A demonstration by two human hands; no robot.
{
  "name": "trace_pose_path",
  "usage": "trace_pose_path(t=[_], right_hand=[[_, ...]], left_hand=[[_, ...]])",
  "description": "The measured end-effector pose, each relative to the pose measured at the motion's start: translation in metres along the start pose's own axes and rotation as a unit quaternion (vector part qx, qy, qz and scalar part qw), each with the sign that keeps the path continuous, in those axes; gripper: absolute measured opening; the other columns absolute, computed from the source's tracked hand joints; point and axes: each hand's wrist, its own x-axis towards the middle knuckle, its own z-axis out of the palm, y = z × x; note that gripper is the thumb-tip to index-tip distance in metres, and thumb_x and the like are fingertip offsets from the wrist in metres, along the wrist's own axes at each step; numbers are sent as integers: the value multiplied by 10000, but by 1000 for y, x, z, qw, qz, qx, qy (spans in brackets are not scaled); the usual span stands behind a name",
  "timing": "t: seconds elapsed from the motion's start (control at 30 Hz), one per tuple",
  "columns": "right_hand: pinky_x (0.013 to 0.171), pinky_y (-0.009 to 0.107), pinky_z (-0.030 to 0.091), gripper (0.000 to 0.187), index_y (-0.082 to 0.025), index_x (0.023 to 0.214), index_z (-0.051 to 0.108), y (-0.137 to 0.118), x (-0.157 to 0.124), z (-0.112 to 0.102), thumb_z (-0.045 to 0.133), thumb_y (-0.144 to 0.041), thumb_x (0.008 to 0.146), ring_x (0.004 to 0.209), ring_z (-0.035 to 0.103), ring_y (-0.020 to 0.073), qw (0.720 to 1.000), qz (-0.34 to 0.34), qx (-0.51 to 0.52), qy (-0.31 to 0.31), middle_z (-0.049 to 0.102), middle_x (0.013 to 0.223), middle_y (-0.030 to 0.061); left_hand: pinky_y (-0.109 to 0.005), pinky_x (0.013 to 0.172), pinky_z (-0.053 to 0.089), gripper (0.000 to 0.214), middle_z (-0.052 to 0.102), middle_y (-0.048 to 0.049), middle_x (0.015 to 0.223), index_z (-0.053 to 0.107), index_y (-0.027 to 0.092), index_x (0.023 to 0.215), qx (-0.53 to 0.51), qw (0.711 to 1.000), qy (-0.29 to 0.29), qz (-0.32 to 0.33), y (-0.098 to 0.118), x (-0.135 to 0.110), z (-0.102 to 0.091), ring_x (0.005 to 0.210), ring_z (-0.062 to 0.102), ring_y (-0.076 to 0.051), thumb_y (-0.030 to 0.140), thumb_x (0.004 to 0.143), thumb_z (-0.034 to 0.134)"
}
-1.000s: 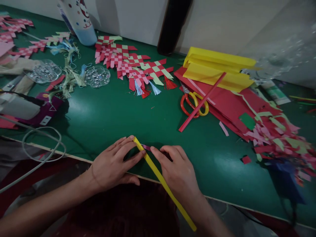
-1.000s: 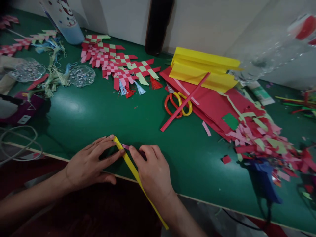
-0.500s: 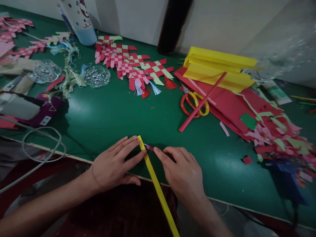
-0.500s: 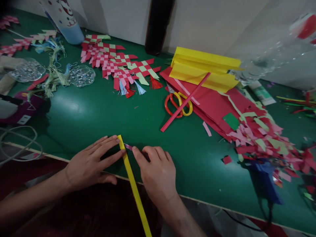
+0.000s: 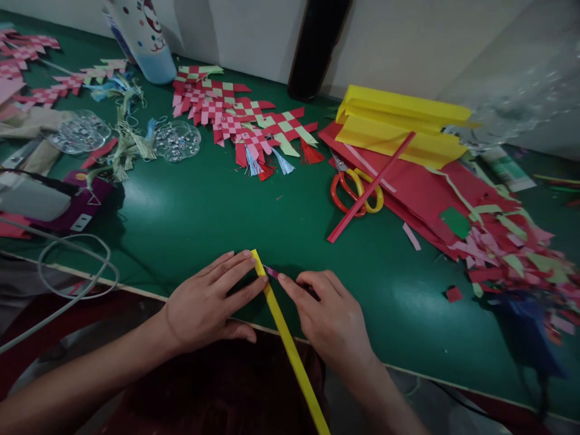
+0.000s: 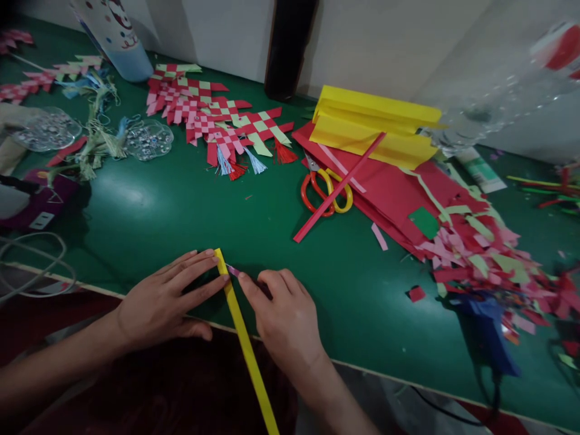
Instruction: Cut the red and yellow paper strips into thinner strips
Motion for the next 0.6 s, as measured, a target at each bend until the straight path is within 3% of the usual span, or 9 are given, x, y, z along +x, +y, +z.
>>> trace_pose_path(t=[0.6], right_hand=[[764, 314, 513, 387, -206, 1171, 685, 3, 2, 2, 458, -41, 904, 848, 544, 171, 1000, 10, 17, 16, 633, 905, 77]], left_hand=[[-496, 1102, 385, 837, 507, -169, 1384, 499, 174, 1364, 4, 1000, -1, 3, 0, 0, -1, 1361, 401, -333, 771, 780, 448]])
